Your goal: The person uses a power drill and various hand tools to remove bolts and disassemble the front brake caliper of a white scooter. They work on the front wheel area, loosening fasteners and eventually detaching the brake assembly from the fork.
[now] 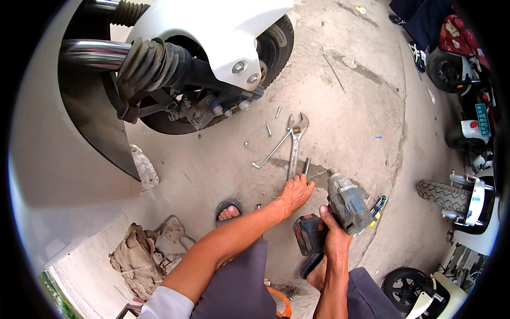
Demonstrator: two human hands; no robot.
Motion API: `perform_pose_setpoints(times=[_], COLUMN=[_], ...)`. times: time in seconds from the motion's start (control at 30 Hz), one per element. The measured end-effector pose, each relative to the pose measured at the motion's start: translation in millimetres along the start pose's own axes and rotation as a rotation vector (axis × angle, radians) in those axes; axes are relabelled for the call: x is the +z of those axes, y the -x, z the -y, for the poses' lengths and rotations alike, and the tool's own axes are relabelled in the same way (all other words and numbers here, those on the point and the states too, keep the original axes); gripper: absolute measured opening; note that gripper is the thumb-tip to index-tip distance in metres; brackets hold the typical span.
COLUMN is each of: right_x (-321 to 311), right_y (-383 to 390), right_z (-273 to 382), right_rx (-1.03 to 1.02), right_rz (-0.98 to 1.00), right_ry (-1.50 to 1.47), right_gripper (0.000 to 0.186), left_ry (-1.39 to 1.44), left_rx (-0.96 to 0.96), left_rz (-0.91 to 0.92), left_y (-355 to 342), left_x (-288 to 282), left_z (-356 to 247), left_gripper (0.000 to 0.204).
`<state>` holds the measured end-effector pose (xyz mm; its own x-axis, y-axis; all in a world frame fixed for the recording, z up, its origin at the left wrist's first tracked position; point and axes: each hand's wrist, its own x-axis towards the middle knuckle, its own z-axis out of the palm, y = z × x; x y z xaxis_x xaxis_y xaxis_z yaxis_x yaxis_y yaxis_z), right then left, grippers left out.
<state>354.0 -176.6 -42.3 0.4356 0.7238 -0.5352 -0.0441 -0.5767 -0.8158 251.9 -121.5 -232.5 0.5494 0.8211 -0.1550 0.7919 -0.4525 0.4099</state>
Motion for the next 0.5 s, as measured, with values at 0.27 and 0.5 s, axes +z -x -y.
perform_pose_setpoints(times=[0.27,0.5], right_x=[-16.8,26.3], right_y=[-9.1,14.6], right_z=[-20.5,-33.5], right_rx=[-0.101,-0.331], right_rz=[0.195,0.462], right_ry=[0.177,0.118], right_gripper=[0.029,0.027], left_ry=[1.271,1.947], left_rx=[-0.647,-0.702], left_rz=[0.055,-0.243], left_y=[31.5,84.5], left_x=[-106.8,-190.4], left_z=[19.2,37.2], left_gripper=[0.042,0.037])
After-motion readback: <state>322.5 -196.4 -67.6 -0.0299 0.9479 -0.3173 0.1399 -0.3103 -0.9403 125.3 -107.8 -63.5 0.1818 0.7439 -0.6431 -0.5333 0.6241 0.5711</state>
